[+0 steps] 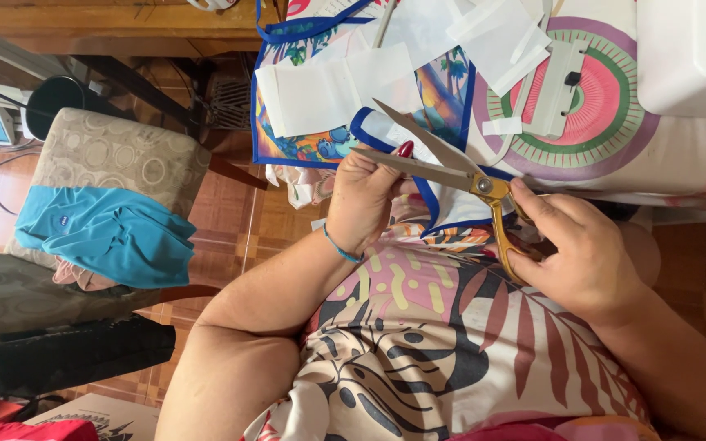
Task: Trimming excess fabric with scissors and removing the finished embroidery from a hoop.
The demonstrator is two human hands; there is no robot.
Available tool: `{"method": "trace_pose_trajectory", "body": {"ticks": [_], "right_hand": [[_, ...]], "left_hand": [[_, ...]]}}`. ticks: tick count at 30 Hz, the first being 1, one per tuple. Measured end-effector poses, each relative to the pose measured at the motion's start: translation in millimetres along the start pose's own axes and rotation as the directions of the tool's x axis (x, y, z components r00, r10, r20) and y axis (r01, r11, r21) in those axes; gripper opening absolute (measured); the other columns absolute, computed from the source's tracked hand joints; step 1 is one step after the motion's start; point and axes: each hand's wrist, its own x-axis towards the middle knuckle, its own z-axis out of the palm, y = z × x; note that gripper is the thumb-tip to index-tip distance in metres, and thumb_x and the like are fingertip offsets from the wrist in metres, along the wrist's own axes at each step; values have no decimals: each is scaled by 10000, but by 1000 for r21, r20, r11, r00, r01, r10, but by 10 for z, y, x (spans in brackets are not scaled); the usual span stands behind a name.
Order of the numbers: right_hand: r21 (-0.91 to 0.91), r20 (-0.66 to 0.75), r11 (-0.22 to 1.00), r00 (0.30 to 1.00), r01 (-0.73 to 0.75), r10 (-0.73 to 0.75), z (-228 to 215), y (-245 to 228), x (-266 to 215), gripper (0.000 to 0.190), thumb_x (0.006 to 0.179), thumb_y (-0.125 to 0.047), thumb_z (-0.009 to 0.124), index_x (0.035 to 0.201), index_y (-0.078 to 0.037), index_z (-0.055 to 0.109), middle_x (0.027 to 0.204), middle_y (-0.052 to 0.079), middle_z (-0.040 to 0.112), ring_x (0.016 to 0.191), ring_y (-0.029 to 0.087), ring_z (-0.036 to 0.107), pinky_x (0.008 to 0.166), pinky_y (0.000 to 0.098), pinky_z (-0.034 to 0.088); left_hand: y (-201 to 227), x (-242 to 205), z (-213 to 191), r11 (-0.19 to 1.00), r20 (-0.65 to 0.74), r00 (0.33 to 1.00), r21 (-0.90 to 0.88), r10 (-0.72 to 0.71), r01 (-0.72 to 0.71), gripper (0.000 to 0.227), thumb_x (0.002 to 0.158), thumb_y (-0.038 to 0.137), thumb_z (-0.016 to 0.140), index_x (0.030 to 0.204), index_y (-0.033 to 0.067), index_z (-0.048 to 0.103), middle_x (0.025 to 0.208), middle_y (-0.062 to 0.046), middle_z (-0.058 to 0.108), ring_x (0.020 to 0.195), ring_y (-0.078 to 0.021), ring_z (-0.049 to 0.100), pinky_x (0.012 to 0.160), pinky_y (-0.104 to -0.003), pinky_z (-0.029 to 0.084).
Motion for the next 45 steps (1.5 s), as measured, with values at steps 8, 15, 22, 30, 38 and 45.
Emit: {"method": "trace_pose_trajectory", "body": {"ticks": [8, 15, 22, 30, 38, 45], "right_hand": [[167, 150, 962, 970, -218, 194, -46, -20, 28, 775, 740, -141, 862, 1477, -123, 626, 965, 22, 630, 691, 142, 600, 667, 269, 518], [235, 166, 940, 963, -249, 213, -82, -60, 53, 723, 765, -109, 847, 1456, -96, 633, 1016, 44, 656, 798, 111, 682, 728, 239, 563], [236, 166, 938, 961, -255, 220, -52, -41, 38, 743, 755, -103, 852, 1462, -101, 624, 1002, 44, 645, 792, 110, 684, 700, 234, 561], [-26, 45, 999, 998, -48, 49, -16, 2, 48, 832, 731, -185, 881, 1488, 6, 593, 1242, 195, 678, 1121, 358, 662, 965, 452, 542], [-54, 3, 998, 1000, 24, -24, 4, 43, 0, 802, 757, -159, 892, 1488, -5, 601, 1199, 183, 686, 1088, 356, 669, 969, 449, 547], [64, 101, 988, 986, -141, 134, 41, 31, -28, 822, 748, -227, 893, 1506, -92, 603, 964, 52, 626, 751, 208, 608, 746, 358, 524]], "left_hand": [[-51, 20, -102, 967, 2, 992, 225, 126, -123, 132, 982, 98, 692, 971, -24, 741, 795, -140, 759, 673, -154, 725, 632, -242, 615], [4, 12, -81, 949, 62, 986, 271, 153, -164, 129, 1004, 80, 662, 1011, -10, 753, 907, -132, 783, 801, -159, 752, 721, -271, 652], [13, -2, -66, 961, 80, 989, 238, 122, -138, 161, 999, 105, 683, 1060, -23, 760, 922, -150, 786, 787, -159, 746, 711, -261, 631], [112, -37, 94, 938, -162, 985, 345, 66, -6, 314, 901, 150, 769, 738, 146, 500, 563, -35, 640, 524, -34, 517, 437, -232, 342], [78, -18, 78, 984, -107, 993, 176, 46, -26, 255, 915, 99, 747, 743, 92, 559, 605, -124, 688, 556, -137, 681, 466, -231, 467], [103, -59, 78, 999, 51, 998, -19, -26, 27, 198, 985, 110, 687, 940, -79, 723, 727, -294, 718, 568, -290, 717, 451, -366, 569]]}}
